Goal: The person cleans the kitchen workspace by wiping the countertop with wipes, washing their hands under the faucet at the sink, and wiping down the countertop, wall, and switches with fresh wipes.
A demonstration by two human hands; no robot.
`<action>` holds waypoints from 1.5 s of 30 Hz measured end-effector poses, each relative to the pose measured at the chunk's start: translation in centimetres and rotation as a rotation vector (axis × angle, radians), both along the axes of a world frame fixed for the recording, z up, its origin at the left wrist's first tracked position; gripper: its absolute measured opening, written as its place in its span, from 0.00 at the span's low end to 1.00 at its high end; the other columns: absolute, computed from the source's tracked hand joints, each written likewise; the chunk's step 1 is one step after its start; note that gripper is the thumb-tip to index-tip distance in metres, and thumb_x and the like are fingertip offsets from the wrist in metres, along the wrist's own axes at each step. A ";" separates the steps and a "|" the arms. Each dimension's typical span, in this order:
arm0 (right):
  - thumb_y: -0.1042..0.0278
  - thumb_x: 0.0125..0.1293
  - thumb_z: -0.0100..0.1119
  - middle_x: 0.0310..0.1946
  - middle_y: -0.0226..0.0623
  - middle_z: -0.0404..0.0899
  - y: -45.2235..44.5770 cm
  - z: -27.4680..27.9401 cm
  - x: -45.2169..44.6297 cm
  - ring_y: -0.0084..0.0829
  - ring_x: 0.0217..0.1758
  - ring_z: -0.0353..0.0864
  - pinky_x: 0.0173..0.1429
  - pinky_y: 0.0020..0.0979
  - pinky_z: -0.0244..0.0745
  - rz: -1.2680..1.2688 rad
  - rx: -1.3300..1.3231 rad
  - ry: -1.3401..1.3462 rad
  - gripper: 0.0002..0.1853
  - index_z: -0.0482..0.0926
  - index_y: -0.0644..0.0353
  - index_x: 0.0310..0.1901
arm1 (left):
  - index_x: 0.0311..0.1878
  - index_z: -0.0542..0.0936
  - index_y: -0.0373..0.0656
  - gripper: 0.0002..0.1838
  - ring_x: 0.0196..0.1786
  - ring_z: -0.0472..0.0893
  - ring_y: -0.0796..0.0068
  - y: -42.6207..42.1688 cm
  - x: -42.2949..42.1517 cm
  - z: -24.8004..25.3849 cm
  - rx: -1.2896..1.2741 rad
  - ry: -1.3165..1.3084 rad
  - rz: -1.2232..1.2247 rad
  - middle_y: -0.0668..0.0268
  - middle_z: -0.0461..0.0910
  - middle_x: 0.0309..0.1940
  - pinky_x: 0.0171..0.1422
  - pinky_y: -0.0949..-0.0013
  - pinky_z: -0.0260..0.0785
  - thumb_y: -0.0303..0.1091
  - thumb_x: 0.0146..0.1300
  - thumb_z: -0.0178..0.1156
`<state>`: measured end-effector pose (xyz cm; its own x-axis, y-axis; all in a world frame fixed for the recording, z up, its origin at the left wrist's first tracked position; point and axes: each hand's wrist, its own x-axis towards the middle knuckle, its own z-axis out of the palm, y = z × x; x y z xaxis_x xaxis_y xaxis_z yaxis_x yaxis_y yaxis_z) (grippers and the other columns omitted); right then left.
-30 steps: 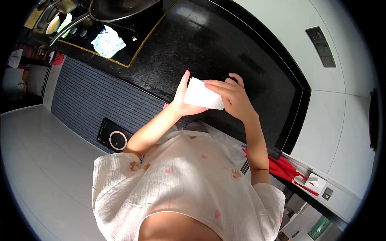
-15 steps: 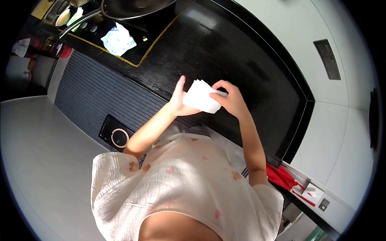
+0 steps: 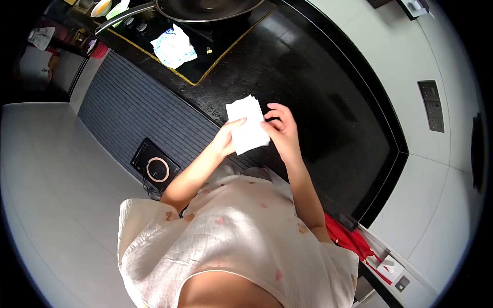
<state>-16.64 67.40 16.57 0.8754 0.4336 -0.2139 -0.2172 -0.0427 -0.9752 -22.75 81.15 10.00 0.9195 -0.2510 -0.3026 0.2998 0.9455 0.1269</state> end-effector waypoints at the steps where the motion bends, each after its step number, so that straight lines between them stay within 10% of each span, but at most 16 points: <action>1: 0.80 0.50 0.57 0.36 0.32 0.69 -0.3 0.3 0.1 0.19 0.33 0.71 0.34 0.18 0.66 -0.042 -0.044 -0.020 0.22 0.66 0.60 0.48 | 0.54 0.63 0.35 0.23 0.51 0.72 0.59 0.3 0.3 0.0 0.001 0.035 0.045 0.55 0.70 0.49 0.56 0.58 0.64 0.33 0.56 0.53; 8: 0.78 0.56 0.53 0.29 0.30 0.72 -6.2 -0.4 -0.4 0.19 0.29 0.73 0.35 0.20 0.70 -0.226 -0.073 0.005 0.10 0.71 0.61 0.41 | 0.58 0.60 0.36 0.22 0.48 0.73 0.67 7.9 1.9 2.9 0.963 0.069 0.528 0.56 0.70 0.49 0.52 0.66 0.67 0.32 0.60 0.46; 11: 0.78 0.56 0.53 0.28 0.29 0.72 -8.5 -1.9 -1.8 0.19 0.29 0.73 0.35 0.20 0.70 -0.261 -0.127 0.048 0.07 0.73 0.61 0.38 | 0.62 0.51 0.36 0.29 0.62 0.59 0.60 10.5 5.2 -1.2 2.334 -0.288 0.393 0.48 0.56 0.60 0.64 0.64 0.51 0.39 0.61 0.43; 14: 0.79 0.56 0.52 0.28 0.29 0.72 -9.5 -3.0 -3.2 0.19 0.28 0.73 0.35 0.20 0.71 -0.291 -0.118 0.111 0.07 0.73 0.61 0.37 | 0.63 0.51 0.38 0.29 0.67 0.47 0.59 8.0 7.6 -8.0 2.633 -0.484 -0.216 0.54 0.51 0.63 0.69 0.63 0.36 0.41 0.60 0.38; 20: 0.78 0.56 0.51 0.27 0.29 0.72 -11.1 -3.0 -4.7 0.18 0.28 0.72 0.35 0.19 0.70 -0.388 -0.102 0.118 0.07 0.73 0.61 0.37 | 0.65 0.51 0.51 0.29 0.69 0.38 0.59 3.7 9.1 -7.4 2.673 -0.347 -0.319 0.59 0.42 0.66 0.69 0.55 0.28 0.47 0.60 0.33; 24: 0.79 0.56 0.52 0.27 0.29 0.72 -13.1 -3.6 -5.4 0.19 0.28 0.72 0.34 0.21 0.71 -0.452 -0.026 0.147 0.06 0.74 0.63 0.36 | 0.61 0.56 0.54 0.28 0.66 0.46 0.53 -5.8 6.0 -4.2 2.580 -0.678 -0.520 0.54 0.48 0.63 0.62 0.40 0.35 0.43 0.54 0.41; 28: 0.76 0.57 0.50 0.26 0.30 0.72 -16.2 -2.9 -5.7 0.20 0.28 0.71 0.34 0.21 0.71 -0.693 -0.028 0.220 0.07 0.72 0.64 0.38 | 0.60 0.60 0.54 0.27 0.67 0.48 0.62 -12.4 1.1 -7.5 2.184 -1.241 -0.343 0.61 0.53 0.63 0.68 0.51 0.33 0.38 0.54 0.43; 33: 0.75 0.59 0.47 0.25 0.30 0.72 -20.3 -2.6 -6.6 0.21 0.28 0.71 0.34 0.21 0.69 -0.800 0.033 0.203 0.06 0.72 0.62 0.39 | 0.54 0.64 0.47 0.24 0.56 0.61 0.56 -1.6 9.2 -3.8 2.595 -0.595 -0.153 0.55 0.63 0.52 0.59 0.50 0.49 0.34 0.50 0.46; 36: 0.74 0.60 0.47 0.25 0.30 0.73 -20.5 -2.8 -7.2 0.20 0.27 0.72 0.34 0.20 0.69 -0.793 0.038 0.191 0.06 0.72 0.62 0.39 | 0.64 0.51 0.41 0.30 0.68 0.44 0.61 5.6 15.0 -9.8 2.818 -0.445 -0.123 0.59 0.47 0.65 0.69 0.58 0.34 0.43 0.59 0.32; 38: 0.74 0.61 0.47 0.25 0.29 0.72 -20.1 -2.5 -7.5 0.20 0.27 0.72 0.34 0.21 0.69 -0.799 0.028 0.194 0.06 0.72 0.61 0.39 | 0.61 0.57 0.40 0.28 0.66 0.50 0.58 4.1 18.5 -10.1 2.744 -0.301 0.166 0.55 0.54 0.62 0.68 0.57 0.39 0.40 0.56 0.37; 40: 0.73 0.61 0.46 0.24 0.29 0.72 -19.7 -2.3 -7.8 0.21 0.27 0.72 0.35 0.21 0.69 -0.805 0.015 0.199 0.06 0.72 0.61 0.39 | 0.55 0.63 0.40 0.25 0.61 0.58 0.56 -0.9 18.7 -3.7 2.516 -0.415 -0.529 0.53 0.61 0.56 0.63 0.55 0.47 0.34 0.50 0.43; 45: 0.75 0.61 0.44 0.24 0.30 0.71 -18.7 -1.8 -6.9 0.21 0.27 0.70 0.34 0.21 0.68 -0.854 0.021 0.172 0.06 0.72 0.63 0.37 | 0.51 0.67 0.43 0.24 0.54 0.65 0.60 -13.2 4.0 -8.2 2.071 -1.484 -0.121 0.56 0.67 0.50 0.57 0.55 0.56 0.34 0.46 0.48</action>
<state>-23.56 48.67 14.80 0.8593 -0.3509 -0.3721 -0.3109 0.2194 -0.9248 -18.78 67.99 1.85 0.6759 -0.6448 0.3569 -0.7297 -0.5176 0.4467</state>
